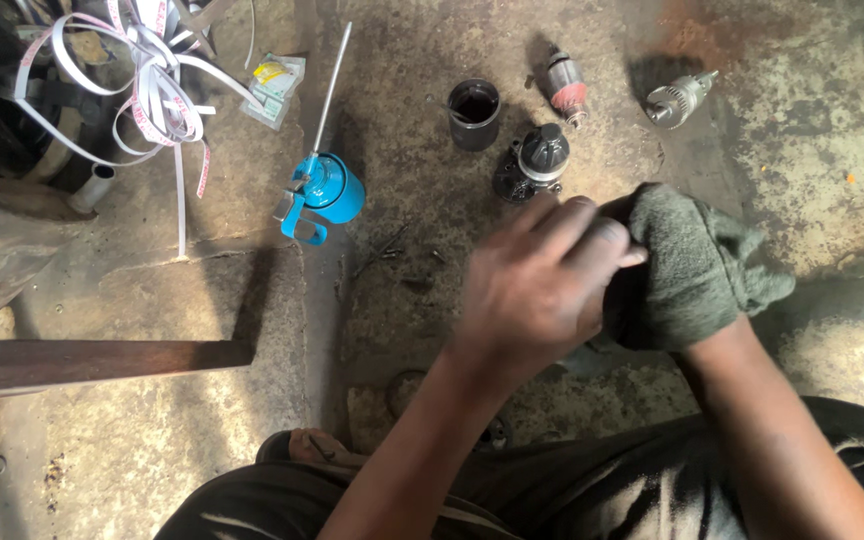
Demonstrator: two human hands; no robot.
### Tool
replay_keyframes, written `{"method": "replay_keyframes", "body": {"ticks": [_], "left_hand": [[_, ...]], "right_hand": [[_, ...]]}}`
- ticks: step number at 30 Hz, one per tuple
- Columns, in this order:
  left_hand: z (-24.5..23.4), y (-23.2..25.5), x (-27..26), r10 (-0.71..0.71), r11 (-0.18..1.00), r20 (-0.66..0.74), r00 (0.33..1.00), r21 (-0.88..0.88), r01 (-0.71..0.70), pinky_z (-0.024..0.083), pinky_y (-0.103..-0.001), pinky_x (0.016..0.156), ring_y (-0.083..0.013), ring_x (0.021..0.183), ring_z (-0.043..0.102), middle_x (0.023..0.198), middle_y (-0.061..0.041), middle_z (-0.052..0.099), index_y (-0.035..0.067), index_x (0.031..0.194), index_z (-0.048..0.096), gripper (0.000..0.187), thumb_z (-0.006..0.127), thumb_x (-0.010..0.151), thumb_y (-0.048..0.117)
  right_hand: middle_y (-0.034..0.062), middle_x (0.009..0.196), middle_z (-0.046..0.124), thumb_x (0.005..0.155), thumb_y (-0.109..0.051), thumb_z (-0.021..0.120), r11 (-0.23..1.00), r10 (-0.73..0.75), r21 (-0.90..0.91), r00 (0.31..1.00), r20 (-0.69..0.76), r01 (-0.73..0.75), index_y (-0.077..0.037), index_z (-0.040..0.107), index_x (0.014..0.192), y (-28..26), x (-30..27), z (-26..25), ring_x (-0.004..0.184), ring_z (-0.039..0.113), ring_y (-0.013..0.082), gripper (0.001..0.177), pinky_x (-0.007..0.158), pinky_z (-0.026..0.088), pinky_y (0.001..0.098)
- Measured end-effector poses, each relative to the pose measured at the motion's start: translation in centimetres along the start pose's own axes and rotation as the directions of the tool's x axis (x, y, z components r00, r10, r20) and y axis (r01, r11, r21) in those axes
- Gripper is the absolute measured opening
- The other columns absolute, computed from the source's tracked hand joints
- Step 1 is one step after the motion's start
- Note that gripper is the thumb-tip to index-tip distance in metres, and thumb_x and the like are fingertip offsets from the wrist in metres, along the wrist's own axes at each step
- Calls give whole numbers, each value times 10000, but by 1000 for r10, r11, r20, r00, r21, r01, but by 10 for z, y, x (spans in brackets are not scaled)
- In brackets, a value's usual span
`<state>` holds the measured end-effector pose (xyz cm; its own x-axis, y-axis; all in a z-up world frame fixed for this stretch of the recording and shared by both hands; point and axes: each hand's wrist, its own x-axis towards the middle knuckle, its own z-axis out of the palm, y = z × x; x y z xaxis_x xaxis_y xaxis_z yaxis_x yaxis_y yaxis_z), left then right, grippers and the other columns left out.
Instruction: The person sits on the floor and cleans various mechanical parts, including a cylindrical component and small metal pieces, using a dark cloth. They also use a blue oil can to apply lubricant to the parts and wipe them down.
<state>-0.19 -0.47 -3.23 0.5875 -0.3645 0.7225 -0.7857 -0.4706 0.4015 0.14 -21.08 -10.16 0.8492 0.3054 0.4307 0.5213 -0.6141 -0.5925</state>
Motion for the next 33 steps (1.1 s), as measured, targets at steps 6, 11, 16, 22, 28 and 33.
{"method": "replay_keyframes", "body": {"ticks": [6, 11, 16, 22, 28, 33], "left_hand": [[-9, 1, 13, -414, 844, 15, 910, -368, 390, 507, -340, 651, -182, 691, 617, 843, -100, 649, -3, 1038, 666, 173, 627, 1077, 160], [-18, -1, 18, -499, 691, 146, 854, -528, 494, 452, -314, 657, -139, 643, 467, 746, -83, 549, -38, 935, 608, 280, 612, 1119, 174], [-20, -9, 16, -511, 688, 110, 852, -542, 483, 447, -304, 636, -106, 685, 494, 736, -40, 568, -26, 947, 631, 253, 598, 1083, 185], [-15, -10, 10, -488, 699, 207, 848, -489, 522, 451, -334, 647, -155, 679, 513, 758, -69, 595, -18, 909, 634, 313, 609, 1104, 226], [-11, -7, 8, -449, 752, 199, 871, -443, 489, 550, -362, 765, -251, 779, 697, 908, -142, 729, -24, 1043, 701, 307, 622, 1065, 272], [-11, -8, 8, -403, 843, 86, 911, -353, 406, 577, -390, 890, -302, 957, 747, 1048, -169, 756, -7, 1077, 724, 332, 634, 1061, 312]], "right_hand": [[212, 1254, 600, 910, -106, 649, 999, 54, 12, 953, -300, -53, 48, 528, 1322, -51, 7, 5, 1116, 601, 368, 456, 934, 495, 448], [60, 1049, 677, 904, -157, 724, 922, 297, 275, 953, -50, -273, -63, 589, 1254, -78, 36, -3, 889, 642, 186, 387, 776, 556, 323], [60, 1102, 678, 920, -153, 748, 204, 460, 947, 878, 132, -249, -73, 602, 1288, -59, 9, 10, 879, 666, 153, 404, 665, 565, 287], [41, 1209, 667, 981, -203, 749, 479, 334, 865, 942, -24, -148, -71, 609, 1298, -29, -6, 23, 1062, 648, 146, 371, 910, 569, 277], [85, 1113, 698, 751, -223, 853, 837, 421, 360, 905, 59, -412, -45, 620, 1265, -49, 18, -3, 996, 665, 208, 591, 870, 560, 326], [86, 1188, 700, 882, -189, 743, -22, 625, 946, 734, 266, -324, -50, 616, 1293, -47, 19, 1, 1034, 670, 189, 452, 870, 560, 334]]}}
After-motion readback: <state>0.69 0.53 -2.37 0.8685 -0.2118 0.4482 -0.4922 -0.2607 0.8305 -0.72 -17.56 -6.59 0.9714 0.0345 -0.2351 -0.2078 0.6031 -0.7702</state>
